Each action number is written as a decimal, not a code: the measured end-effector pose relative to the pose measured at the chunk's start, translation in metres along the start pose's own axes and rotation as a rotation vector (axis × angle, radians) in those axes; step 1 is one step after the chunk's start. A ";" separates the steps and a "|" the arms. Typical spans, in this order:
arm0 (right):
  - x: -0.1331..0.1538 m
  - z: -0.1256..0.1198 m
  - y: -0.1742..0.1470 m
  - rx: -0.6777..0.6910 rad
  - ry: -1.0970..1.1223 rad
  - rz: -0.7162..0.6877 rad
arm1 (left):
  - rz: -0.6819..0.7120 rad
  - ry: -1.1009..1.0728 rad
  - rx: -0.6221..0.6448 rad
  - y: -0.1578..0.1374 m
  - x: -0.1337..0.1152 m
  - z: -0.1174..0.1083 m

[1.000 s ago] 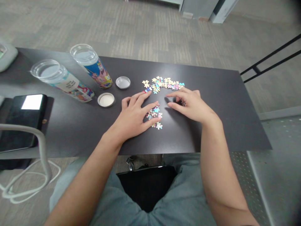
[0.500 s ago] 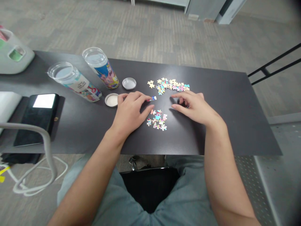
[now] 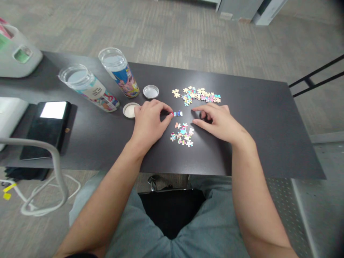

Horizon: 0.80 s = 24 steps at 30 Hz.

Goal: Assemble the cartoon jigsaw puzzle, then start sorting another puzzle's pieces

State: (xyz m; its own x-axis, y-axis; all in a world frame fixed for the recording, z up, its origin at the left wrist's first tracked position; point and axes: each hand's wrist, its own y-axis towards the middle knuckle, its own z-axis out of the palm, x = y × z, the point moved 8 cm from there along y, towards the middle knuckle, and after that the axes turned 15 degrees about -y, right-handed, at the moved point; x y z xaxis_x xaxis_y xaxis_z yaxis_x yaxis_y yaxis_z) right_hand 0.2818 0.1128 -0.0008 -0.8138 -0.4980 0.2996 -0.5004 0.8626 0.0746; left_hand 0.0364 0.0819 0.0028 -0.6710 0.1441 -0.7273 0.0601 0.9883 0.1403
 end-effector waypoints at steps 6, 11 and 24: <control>0.021 0.005 0.004 -0.011 0.028 -0.059 | 0.048 -0.229 0.059 0.000 -0.007 0.005; 0.030 0.002 0.008 -0.057 0.120 -0.130 | 0.136 -0.425 0.112 -0.002 -0.015 0.010; 0.023 0.015 0.014 -0.008 0.075 -0.073 | 0.064 -0.055 0.012 0.001 0.000 -0.002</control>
State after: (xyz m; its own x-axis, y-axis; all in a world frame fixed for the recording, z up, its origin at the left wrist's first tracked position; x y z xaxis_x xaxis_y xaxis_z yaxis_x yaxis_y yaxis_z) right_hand 0.2515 0.1123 -0.0074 -0.7509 -0.5516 0.3631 -0.5547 0.8252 0.1064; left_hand 0.0355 0.0824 0.0043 -0.6235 0.2096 -0.7532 0.1108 0.9774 0.1802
